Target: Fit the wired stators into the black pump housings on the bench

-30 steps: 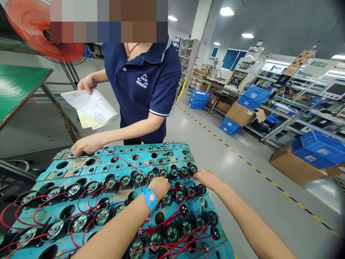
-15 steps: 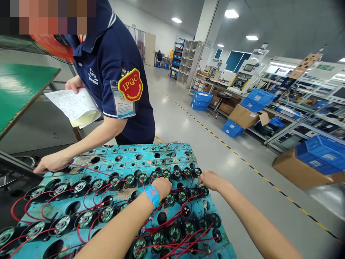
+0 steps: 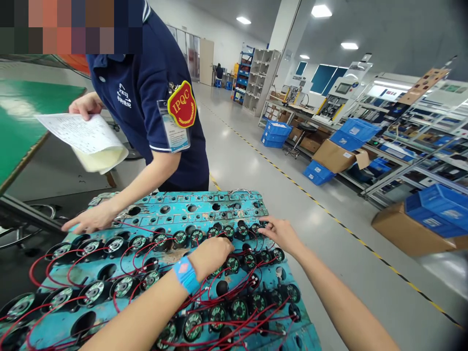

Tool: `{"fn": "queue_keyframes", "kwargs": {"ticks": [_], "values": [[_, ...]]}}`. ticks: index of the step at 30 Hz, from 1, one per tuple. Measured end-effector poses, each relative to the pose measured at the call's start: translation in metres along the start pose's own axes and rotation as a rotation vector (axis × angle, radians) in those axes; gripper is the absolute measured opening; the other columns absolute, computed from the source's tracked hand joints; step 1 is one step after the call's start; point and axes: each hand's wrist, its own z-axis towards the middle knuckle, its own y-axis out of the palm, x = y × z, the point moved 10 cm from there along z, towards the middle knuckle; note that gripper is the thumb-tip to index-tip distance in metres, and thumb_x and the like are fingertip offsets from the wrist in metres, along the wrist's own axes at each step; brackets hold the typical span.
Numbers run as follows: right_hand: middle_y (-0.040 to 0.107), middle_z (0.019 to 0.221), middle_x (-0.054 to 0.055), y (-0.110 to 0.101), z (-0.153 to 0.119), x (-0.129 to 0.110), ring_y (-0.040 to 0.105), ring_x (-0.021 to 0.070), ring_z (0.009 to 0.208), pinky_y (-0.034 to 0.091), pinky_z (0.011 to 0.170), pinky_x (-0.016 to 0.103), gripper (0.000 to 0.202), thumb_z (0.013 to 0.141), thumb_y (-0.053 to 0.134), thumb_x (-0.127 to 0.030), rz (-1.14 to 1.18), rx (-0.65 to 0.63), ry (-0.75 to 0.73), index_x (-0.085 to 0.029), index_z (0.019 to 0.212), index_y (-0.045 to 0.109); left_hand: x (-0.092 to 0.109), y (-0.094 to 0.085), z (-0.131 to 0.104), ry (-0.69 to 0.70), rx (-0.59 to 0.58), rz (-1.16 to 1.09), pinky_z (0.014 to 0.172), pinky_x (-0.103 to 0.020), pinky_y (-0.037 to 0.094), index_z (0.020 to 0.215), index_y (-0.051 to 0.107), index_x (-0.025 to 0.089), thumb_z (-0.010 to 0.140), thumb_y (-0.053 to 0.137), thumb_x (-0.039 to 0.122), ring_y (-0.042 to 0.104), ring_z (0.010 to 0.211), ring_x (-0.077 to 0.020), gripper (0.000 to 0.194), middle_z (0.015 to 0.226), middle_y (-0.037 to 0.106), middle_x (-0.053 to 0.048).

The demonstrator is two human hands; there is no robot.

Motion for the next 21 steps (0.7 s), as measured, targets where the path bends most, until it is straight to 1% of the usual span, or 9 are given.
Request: {"fn": "queue_keyframes", "kwargs": {"ticks": [2,3,5,8,11,14,16,19,21], "values": [[0.073,0.080,0.001,0.013,0.006,0.003,0.068,0.0170,0.067,0.051,0.069,0.027,0.024,0.088,0.063,-0.041,0.056,-0.014,-0.004,-0.023,0.103,0.069,0.003,-0.010,-0.021,-0.010,0.036,-0.020,0.087,-0.031,0.056,0.123,0.068,0.020,0.094,0.046,0.004,0.073,0.099,-0.0205,0.040,0.113,0.075,-0.011],[0.073,0.079,0.001,0.020,0.008,0.005,0.069,0.0167,0.067,0.051,0.068,0.027,0.018,0.087,0.064,-0.037,0.077,-0.024,-0.007,-0.023,0.095,0.069,0.004,-0.013,-0.032,-0.016,0.049,-0.030,0.088,-0.031,0.056,0.126,0.067,0.021,0.095,0.045,0.005,0.073,0.100,-0.0207,0.042,0.114,0.074,-0.010],[0.073,0.077,0.001,0.028,0.010,0.011,0.069,0.0166,0.067,0.051,0.066,0.026,0.010,0.084,0.065,-0.032,0.099,-0.028,-0.011,-0.022,0.086,0.066,0.007,-0.015,-0.050,-0.031,0.070,-0.047,0.089,-0.034,0.057,0.127,0.066,0.023,0.097,0.044,0.010,0.073,0.101,-0.0223,0.040,0.113,0.075,-0.009],[0.070,0.073,0.000,0.035,0.008,0.017,0.066,0.0164,0.066,0.049,0.064,0.026,0.008,0.080,0.067,-0.027,0.090,-0.019,-0.020,-0.022,0.080,0.061,0.006,-0.013,-0.069,-0.073,0.104,-0.093,0.092,-0.042,0.057,0.124,0.069,0.024,0.097,0.051,0.016,0.072,0.102,-0.0265,0.033,0.112,0.076,-0.009],[0.069,0.073,-0.001,0.035,0.003,0.015,0.065,0.0155,0.066,0.048,0.065,0.026,0.009,0.083,0.064,-0.030,0.069,-0.025,-0.041,-0.023,0.080,0.061,0.003,-0.013,-0.085,-0.107,0.161,-0.140,0.094,-0.046,0.056,0.123,0.068,0.025,0.095,0.057,0.018,0.071,0.103,-0.0278,0.031,0.114,0.075,-0.007],[0.070,0.072,-0.001,0.027,-0.002,0.007,0.064,0.0149,0.065,0.046,0.065,0.025,0.022,0.092,0.057,-0.040,0.044,-0.023,-0.059,-0.023,0.083,0.066,0.001,-0.016,-0.106,-0.107,0.226,-0.153,0.095,-0.045,0.057,0.125,0.067,0.026,0.096,0.056,0.018,0.071,0.104,-0.0265,0.032,0.117,0.075,-0.006],[0.069,0.071,-0.001,0.025,-0.003,0.003,0.063,0.0149,0.065,0.046,0.064,0.024,0.026,0.091,0.061,-0.045,0.019,-0.027,-0.059,-0.023,0.083,0.070,0.000,-0.018,-0.125,-0.109,0.270,-0.143,0.094,-0.044,0.058,0.126,0.066,0.026,0.096,0.055,0.019,0.071,0.105,-0.0258,0.033,0.118,0.075,-0.006],[0.071,0.070,-0.002,0.032,-0.002,0.001,0.064,0.0139,0.065,0.045,0.063,0.022,0.019,0.085,0.072,-0.041,-0.035,-0.059,-0.039,-0.022,0.081,0.074,-0.002,-0.015,-0.155,-0.127,0.335,-0.115,0.090,-0.040,0.060,0.125,0.066,0.028,0.097,0.055,0.024,0.073,0.104,-0.0245,0.030,0.117,0.076,-0.005],[0.072,0.071,-0.002,0.041,-0.001,0.002,0.065,0.0135,0.066,0.045,0.064,0.022,0.013,0.084,0.074,-0.035,-0.095,-0.078,-0.018,-0.022,0.080,0.074,-0.002,-0.012,-0.175,-0.143,0.391,-0.092,0.088,-0.037,0.061,0.124,0.066,0.029,0.098,0.055,0.030,0.073,0.102,-0.0233,0.029,0.115,0.076,-0.003]]}}
